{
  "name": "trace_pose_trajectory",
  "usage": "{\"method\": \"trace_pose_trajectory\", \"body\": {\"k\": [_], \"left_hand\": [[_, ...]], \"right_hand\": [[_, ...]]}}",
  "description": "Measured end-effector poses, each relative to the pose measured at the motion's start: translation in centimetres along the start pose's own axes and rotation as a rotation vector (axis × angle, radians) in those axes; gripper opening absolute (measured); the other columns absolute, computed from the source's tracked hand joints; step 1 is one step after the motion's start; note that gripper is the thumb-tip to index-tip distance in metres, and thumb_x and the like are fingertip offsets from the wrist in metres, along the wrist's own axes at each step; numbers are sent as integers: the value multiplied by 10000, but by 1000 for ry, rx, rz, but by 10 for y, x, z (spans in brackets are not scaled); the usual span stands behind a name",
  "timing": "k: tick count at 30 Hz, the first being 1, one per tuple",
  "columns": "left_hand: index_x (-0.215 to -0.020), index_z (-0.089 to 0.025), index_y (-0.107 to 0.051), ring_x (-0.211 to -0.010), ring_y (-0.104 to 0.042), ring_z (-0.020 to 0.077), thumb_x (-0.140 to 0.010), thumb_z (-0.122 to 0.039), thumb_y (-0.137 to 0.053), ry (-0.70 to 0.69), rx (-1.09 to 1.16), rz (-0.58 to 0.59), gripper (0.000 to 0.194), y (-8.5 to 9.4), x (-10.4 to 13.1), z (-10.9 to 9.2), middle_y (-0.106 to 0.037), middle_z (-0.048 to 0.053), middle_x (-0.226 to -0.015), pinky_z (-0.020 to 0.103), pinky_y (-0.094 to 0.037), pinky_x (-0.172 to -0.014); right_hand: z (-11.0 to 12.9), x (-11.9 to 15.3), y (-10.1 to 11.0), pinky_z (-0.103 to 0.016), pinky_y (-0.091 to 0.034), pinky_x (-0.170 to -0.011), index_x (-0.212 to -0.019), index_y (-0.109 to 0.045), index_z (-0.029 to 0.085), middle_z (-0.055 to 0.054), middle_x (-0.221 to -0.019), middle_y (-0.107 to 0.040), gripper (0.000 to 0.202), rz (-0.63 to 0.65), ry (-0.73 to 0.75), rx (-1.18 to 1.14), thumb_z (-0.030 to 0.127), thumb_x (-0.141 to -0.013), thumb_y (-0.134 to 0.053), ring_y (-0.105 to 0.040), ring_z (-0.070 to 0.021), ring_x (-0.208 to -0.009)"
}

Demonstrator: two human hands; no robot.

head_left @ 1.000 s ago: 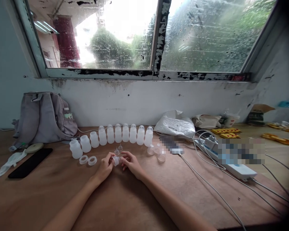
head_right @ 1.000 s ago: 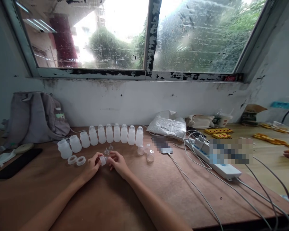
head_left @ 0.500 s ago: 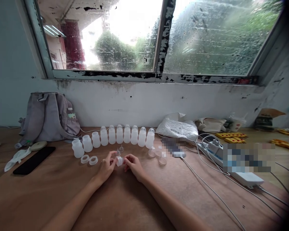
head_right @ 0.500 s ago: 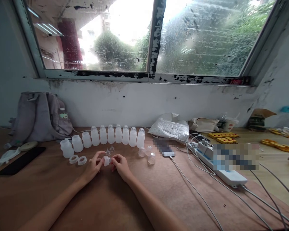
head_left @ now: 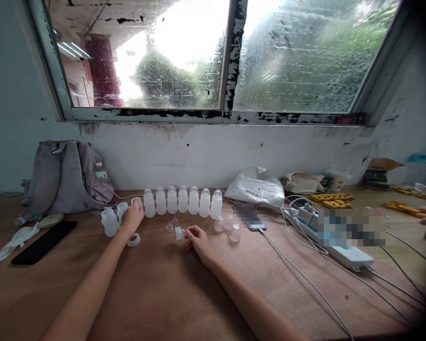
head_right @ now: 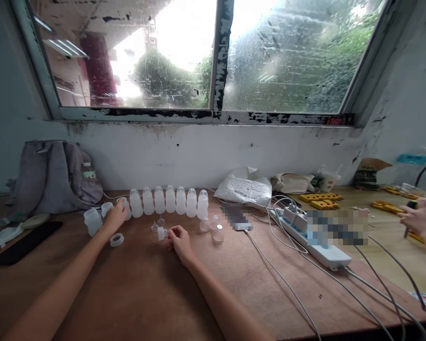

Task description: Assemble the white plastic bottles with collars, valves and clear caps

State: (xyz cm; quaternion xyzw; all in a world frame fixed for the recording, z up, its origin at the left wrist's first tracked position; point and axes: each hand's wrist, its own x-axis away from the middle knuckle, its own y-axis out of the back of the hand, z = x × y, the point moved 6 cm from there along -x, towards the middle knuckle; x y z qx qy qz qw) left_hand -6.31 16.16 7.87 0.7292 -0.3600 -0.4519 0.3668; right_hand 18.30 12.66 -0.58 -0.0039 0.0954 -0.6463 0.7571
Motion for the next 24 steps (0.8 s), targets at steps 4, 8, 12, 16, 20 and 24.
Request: {"method": "trace_pose_trajectory", "body": {"k": [4,8,12,16,20,24], "left_hand": [[-929,-177,-576,-802,-582,253,-832,-293,-379,-66,10,-77,248,11,18,-9,-593,99,-856,326,-426,-668],[-816,-192,-599,-895,-515,224,-798,-373,-453,-228,228,-427,234,41,60,-35,-491,75,-937,317,-425,-756],[-791,-179,-565,-981,-479,201,-804,-320,-470,-392,536,-437,171,38,97,-60,-441,71,-1022,337,-386,-877],[-851,-194,-523,-1029,-476,192,-841,-296,-407,-444,685,-201,154,7,115,-70,-440,71,-1089,342,-384,-892],[-1066,-209,-428,-972,-533,183,-793,-344,-495,-443,887,19,312,-18,123,-70,-480,82,-1132,327,-433,-834],[-1251,-205,-210,-915,-572,184,-690,-322,-623,-412,1034,209,707,-35,128,-75,-554,83,-1062,322,-464,-777]], "right_hand": [[1,0,1,-210,-395,-367,-715,-492,179,28,-604,-532,226,-10,1,-18,389,-682,-568,-446,-72,-401],[6,0,2,-212,-383,-370,-717,-512,176,32,-606,-530,215,-13,20,-16,378,-679,-575,-443,-69,-393],[11,-1,11,-209,-388,-392,-758,-530,176,27,-635,-540,224,-65,14,-23,376,-669,-580,-472,-76,-427],[15,-3,20,-226,-425,-438,-764,-547,167,12,-646,-545,244,-124,53,-46,380,-654,-594,-494,-90,-479],[13,-3,21,-236,-445,-462,-768,-562,164,-5,-657,-553,252,-141,66,-60,376,-641,-611,-509,-105,-523],[15,-3,23,-243,-453,-478,-759,-575,159,-18,-679,-557,252,-169,123,-16,379,-640,-610,-519,-120,-568]]}}
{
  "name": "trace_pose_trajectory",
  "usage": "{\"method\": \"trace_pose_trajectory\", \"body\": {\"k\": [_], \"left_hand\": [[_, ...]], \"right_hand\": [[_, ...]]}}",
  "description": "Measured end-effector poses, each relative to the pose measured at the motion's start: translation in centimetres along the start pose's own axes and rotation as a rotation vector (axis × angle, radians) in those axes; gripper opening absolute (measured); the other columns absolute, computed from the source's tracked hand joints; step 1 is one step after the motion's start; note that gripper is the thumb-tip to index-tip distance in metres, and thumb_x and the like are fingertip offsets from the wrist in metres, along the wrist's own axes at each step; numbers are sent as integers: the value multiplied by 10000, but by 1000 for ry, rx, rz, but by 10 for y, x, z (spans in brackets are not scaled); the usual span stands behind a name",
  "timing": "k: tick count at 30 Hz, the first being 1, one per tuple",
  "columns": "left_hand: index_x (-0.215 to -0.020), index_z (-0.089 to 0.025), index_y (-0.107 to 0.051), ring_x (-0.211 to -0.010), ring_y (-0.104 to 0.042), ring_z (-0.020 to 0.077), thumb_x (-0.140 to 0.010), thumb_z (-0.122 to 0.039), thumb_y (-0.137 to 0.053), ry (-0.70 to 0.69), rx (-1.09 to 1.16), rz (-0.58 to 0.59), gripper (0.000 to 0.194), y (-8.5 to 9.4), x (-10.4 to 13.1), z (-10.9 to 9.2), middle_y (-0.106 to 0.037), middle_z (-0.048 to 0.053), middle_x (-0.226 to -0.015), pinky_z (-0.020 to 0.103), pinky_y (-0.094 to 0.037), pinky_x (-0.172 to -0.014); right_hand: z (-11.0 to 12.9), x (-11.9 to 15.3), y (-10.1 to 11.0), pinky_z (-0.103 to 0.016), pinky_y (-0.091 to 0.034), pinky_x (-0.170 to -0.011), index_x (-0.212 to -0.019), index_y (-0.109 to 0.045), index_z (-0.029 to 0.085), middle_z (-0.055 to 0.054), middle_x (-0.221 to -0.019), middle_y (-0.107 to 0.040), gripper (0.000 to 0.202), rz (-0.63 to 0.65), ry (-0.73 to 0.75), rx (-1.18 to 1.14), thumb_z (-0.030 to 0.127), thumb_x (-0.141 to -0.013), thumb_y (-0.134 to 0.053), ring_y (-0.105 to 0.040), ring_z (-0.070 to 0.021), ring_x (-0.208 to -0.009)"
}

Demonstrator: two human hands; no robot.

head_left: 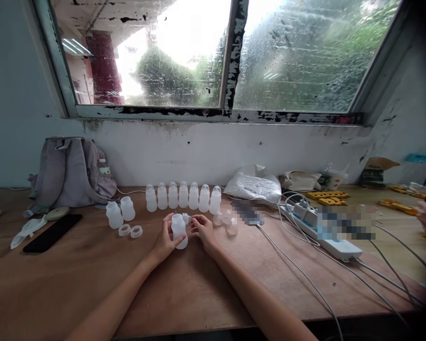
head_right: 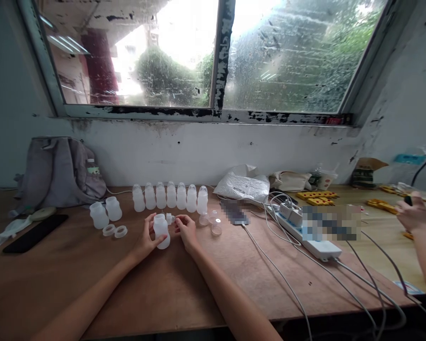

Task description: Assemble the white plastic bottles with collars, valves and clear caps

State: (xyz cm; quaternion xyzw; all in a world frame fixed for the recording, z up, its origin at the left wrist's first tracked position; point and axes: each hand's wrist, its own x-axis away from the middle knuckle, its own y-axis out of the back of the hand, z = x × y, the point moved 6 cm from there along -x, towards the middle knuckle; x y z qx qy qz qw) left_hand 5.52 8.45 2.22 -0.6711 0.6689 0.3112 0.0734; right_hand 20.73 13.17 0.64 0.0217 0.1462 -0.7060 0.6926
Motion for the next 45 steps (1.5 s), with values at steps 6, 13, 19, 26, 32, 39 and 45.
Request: {"method": "trace_pose_trajectory", "body": {"k": [6,13,19,26,32,39,45], "left_hand": [[-1138,-227,-424,-953,-538,222,-670,-237,-601,-174,-392,-136,500,18,-2,-12,-521,73,-1085,363,-439,-807],[-1107,-199,-452,-974,-521,231,-651,-115,-537,-321,-682,-31,471,20,0,-16,-581,60,-1045,376,-370,-866],[-1112,-208,-451,-998,-522,231,-650,-119,-523,-323,-670,20,476,16,1,-18,-584,66,-1074,379,-353,-871],[-1117,-220,-487,-1037,-508,237,-686,-162,-540,-333,-549,76,439,15,1,-28,-574,68,-1120,400,-356,-894],[-1119,-191,-519,-994,-543,228,-687,-269,-595,-53,-91,91,445,14,-1,-18,-587,69,-1103,348,-431,-857],[-1117,-177,-534,-1015,-536,235,-676,-300,-609,-22,-52,54,463,5,0,-13,-582,80,-1109,372,-417,-892],[-1063,-155,-565,-889,-586,244,-679,-387,-601,179,-31,113,450,5,-1,0,-635,88,-963,368,-474,-761]], "right_hand": [[14,-2,5,-245,-440,-473,-759,-585,168,-17,-672,-562,249,-3,82,69,400,-669,-586,-506,-123,-559],[24,3,-5,-235,-418,-459,-756,-583,179,-20,-666,-569,266,100,237,240,439,-717,-541,-506,-132,-557],[22,3,-4,-210,-342,-406,-641,-517,182,22,-528,-492,307,93,206,283,477,-730,-519,-423,-101,-450],[33,4,-2,-212,-279,-394,-469,-457,177,37,-420,-384,448,89,130,346,554,-706,-499,-359,-87,-407],[43,17,-24,-278,-450,-679,-978,-584,207,-46,-890,-605,367,464,-135,-171,417,-677,-593,-563,-161,-774],[38,15,-17,-258,-403,-662,-691,-608,141,-18,-698,-593,295,276,-79,35,430,-642,-638,-539,-152,-707],[29,16,-21,-264,-415,-712,-901,-626,191,-44,-924,-615,319,326,-166,-120,393,-655,-637,-549,-176,-865]]}}
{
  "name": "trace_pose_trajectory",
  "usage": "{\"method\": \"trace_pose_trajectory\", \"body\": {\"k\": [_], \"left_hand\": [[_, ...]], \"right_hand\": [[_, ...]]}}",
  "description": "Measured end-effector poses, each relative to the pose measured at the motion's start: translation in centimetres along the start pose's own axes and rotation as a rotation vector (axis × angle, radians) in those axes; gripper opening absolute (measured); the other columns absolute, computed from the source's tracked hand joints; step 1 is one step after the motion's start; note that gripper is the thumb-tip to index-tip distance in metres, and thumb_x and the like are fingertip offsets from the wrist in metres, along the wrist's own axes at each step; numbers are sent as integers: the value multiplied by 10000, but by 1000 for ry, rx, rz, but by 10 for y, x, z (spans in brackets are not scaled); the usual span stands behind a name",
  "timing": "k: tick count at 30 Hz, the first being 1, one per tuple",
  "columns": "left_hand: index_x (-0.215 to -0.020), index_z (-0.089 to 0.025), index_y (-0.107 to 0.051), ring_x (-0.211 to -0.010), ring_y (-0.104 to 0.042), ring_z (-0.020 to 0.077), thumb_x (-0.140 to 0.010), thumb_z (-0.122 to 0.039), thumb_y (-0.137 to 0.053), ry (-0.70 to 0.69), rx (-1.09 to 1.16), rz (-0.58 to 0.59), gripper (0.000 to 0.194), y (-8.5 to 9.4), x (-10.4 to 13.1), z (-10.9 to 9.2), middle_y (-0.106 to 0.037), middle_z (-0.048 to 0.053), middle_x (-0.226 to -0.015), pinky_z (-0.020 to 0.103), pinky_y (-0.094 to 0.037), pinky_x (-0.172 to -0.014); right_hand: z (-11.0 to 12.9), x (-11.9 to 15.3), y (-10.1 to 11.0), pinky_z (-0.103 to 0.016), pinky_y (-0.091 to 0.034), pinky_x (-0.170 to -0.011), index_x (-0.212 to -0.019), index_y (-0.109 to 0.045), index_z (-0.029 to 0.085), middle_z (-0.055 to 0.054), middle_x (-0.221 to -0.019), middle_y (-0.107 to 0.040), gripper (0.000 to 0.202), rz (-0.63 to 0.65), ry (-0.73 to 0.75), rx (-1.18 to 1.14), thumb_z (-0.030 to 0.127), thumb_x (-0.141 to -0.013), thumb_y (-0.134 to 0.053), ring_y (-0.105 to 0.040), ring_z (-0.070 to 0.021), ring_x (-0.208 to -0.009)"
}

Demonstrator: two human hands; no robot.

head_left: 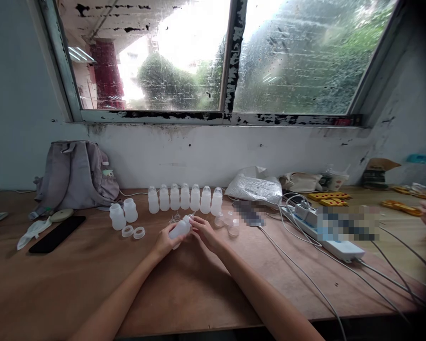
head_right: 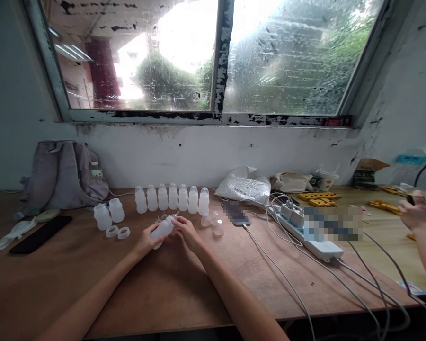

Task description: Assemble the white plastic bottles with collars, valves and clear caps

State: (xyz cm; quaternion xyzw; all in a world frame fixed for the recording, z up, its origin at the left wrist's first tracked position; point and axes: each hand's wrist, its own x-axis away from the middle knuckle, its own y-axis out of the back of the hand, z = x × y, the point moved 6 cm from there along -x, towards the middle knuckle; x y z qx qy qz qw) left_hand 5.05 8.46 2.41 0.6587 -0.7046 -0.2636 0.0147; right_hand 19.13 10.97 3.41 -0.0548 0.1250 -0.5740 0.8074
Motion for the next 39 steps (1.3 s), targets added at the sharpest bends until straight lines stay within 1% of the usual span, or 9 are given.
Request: {"method": "trace_pose_trajectory", "body": {"k": [2,4,11,15,19,23,26,33,39], "left_hand": [[-1007,-126,-595,-741,-617,223,-731,-426,-537,55,99,178,411,-9,2,1,-657,77,-825,328,-494,-638],[-1014,-117,-596,-704,-618,210,-738,-420,-532,35,144,227,415,-13,4,-4,-659,64,-791,306,-490,-613],[-1172,-222,-496,-945,-572,228,-711,-338,-578,-205,-161,-69,483,-3,8,-21,-610,41,-1067,327,-465,-800],[-1190,-216,-473,-1006,-536,231,-702,-310,-592,-284,-374,-183,511,9,5,-14,-566,72,-1114,353,-430,-873],[-1169,-232,-500,-916,-548,225,-682,-285,-609,-305,-508,-184,501,13,1,-7,-585,62,-980,359,-460,-805],[-1180,-238,-488,-907,-535,235,-678,-291,-616,-329,-544,-171,521,11,1,-6,-589,64,-972,375,-463,-791],[-1203,-242,-458,-938,-521,239,-700,-275,-596,-359,-555,-139,522,10,2,-7,-579,65,-1027,387,-450,-822],[-1219,-240,-427,-964,-510,248,-725,-254,-570,-338,-559,-145,514,13,2,-7,-555,69,-1072,410,-433,-848],[-1215,-218,-425,-970,-508,246,-748,-278,-547,-348,-587,-148,486,13,2,-8,-557,81,-1064,396,-433,-844]], "right_hand": [[2,1,-3,-287,-420,-742,-955,-619,182,-67,-958,-613,357,52,-9,-65,368,-650,-648,-554,-191,-888],[4,2,-7,-295,-425,-741,-958,-615,166,-79,-923,-626,369,72,-3,-67,363,-648,-653,-565,-198,-869],[20,-2,1,-308,-429,-705,-961,-567,202,-50,-840,-632,344,-29,225,295,430,-704,-584,-582,-196,-804],[37,-7,51,-345,-400,-723,-945,-572,178,-113,-980,-571,313,-477,351,907,424,-762,-510,-569,-227,-803],[34,-10,100,-325,-404,-678,-1062,-520,117,-184,-1064,-482,372,-708,189,1166,345,-769,-508,-571,-249,-823],[22,-15,114,-321,-405,-674,-950,-583,108,-175,-974,-508,273,-670,93,1205,283,-749,-525,-575,-243,-784],[20,-18,105,-315,-418,-682,-906,-608,140,-136,-933,-535,246,-621,180,1141,305,-747,-519,-569,-216,-764],[18,-22,79,-300,-463,-510,-1034,-565,186,-73,-883,-583,389,-428,319,461,425,-736,-493,-553,-180,-658],[24,-13,69,-309,-442,-616,-976,-596,167,-82,-859,-587,314,-465,321,773,365,-770,-466,-551,-183,-688]]}}
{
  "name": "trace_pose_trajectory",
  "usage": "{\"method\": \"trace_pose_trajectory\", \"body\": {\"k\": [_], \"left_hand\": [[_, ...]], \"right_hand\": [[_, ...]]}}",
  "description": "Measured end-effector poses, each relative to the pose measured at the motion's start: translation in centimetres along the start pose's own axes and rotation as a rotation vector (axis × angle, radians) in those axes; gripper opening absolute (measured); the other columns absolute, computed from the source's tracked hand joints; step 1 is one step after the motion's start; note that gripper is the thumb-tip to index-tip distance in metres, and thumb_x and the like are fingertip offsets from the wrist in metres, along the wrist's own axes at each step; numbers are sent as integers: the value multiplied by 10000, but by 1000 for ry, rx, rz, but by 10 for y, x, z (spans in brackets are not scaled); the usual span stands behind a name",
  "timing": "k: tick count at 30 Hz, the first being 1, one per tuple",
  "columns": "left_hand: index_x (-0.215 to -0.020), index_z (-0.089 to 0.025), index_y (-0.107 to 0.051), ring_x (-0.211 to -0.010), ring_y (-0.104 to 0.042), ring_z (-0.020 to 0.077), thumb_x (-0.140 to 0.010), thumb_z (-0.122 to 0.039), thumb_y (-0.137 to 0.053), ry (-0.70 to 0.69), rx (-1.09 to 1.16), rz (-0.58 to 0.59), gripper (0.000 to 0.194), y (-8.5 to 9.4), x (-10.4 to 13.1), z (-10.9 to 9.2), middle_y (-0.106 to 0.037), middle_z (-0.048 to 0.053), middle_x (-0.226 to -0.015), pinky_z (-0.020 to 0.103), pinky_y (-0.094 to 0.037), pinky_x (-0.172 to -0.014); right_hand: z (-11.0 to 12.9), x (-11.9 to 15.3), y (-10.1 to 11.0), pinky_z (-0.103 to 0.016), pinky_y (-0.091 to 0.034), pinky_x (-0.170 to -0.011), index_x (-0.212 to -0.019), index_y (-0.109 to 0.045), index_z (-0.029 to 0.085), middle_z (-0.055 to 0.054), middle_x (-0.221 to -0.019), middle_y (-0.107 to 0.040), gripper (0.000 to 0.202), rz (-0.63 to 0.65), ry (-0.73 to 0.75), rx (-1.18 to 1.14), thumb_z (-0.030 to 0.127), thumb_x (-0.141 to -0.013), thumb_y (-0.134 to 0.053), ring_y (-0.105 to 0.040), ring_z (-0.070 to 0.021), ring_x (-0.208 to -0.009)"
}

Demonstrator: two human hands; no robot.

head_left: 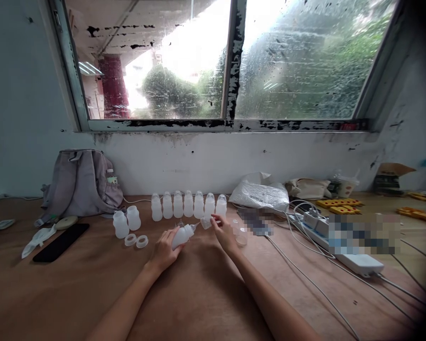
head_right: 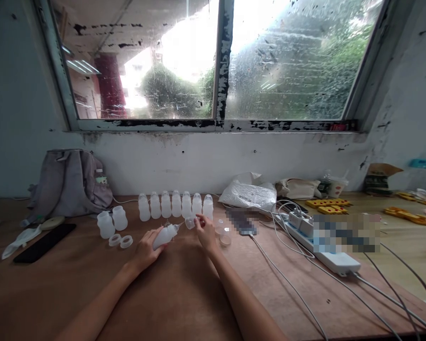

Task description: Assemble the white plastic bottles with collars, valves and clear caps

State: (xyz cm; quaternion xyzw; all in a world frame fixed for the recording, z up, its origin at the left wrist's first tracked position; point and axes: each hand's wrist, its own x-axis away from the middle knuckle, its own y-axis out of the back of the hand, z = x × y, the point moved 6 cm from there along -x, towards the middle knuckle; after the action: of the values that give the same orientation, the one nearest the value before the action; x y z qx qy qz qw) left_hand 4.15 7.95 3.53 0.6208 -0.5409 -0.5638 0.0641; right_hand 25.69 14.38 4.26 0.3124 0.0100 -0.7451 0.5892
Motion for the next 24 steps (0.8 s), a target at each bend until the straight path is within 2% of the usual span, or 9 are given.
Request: {"method": "trace_pose_trajectory", "body": {"k": [4,7,10,12,15,17,19,21,24], "left_hand": [[-1191,-221,-453,-946,-521,251,-728,-295,-567,-17,-36,-5,482,1,0,-2,-574,77,-1045,394,-436,-832],[-1177,-215,-464,-945,-531,243,-729,-323,-562,41,-3,-39,472,3,0,-1,-577,75,-1043,379,-436,-832],[-1159,-213,-472,-988,-523,237,-734,-355,-552,128,115,-77,455,6,-1,0,-566,71,-1081,360,-414,-864],[-1131,-211,-485,-1005,-519,231,-724,-372,-564,181,295,-52,445,6,-3,-1,-564,65,-1094,342,-400,-875],[-1081,-175,-506,-861,-573,206,-737,-417,-544,318,756,180,422,-6,-1,-8,-600,74,-980,294,-449,-732],[-1051,-136,-514,-681,-583,167,-771,-459,-480,449,1094,408,428,-19,6,-18,-607,85,-863,248,-441,-565],[-1000,-111,-526,-576,-556,135,-787,-479,-439,550,1330,533,434,-25,13,-26,-596,89,-798,220,-404,-479],[-947,-100,-541,-555,-543,121,-777,-473,-461,581,1413,534,418,-25,14,-30,-587,90,-785,207,-390,-459],[-959,-103,-543,-550,-540,113,-756,-459,-510,569,1333,480,412,-24,12,-30,-586,84,-790,192,-379,-441]], "right_hand": [[4,8,-10,-310,-413,-659,-887,-628,184,-100,-908,-580,211,105,84,395,291,-761,-497,-559,-208,-745],[8,10,-14,-322,-408,-728,-905,-617,180,-107,-912,-586,203,111,151,427,262,-775,-484,-555,-226,-828],[21,12,-15,-348,-387,-819,-959,-592,170,-103,-934,-595,230,88,282,281,274,-796,-467,-531,-228,-913],[31,15,-16,-356,-390,-831,-982,-584,177,-93,-950,-601,250,130,324,140,305,-799,-471,-530,-223,-923],[45,24,-22,-358,-402,-823,-1016,-579,194,-83,-967,-607,292,225,276,-91,357,-790,-493,-538,-220,-922],[53,31,-29,-349,-416,-790,-1038,-574,206,-72,-949,-614,326,322,178,-267,401,-790,-489,-548,-218,-896],[59,39,-37,-324,-430,-736,-1044,-569,209,-58,-906,-623,351,428,61,-465,436,-791,-481,-561,-205,-839],[64,44,-41,-294,-430,-684,-994,-585,196,-45,-849,-624,347,476,-24,-608,450,-770,-510,-563,-186,-776],[67,42,-39,-267,-414,-637,-880,-612,174,-32,-781,-614,313,443,-67,-625,442,-724,-571,-547,-166,-721]]}}
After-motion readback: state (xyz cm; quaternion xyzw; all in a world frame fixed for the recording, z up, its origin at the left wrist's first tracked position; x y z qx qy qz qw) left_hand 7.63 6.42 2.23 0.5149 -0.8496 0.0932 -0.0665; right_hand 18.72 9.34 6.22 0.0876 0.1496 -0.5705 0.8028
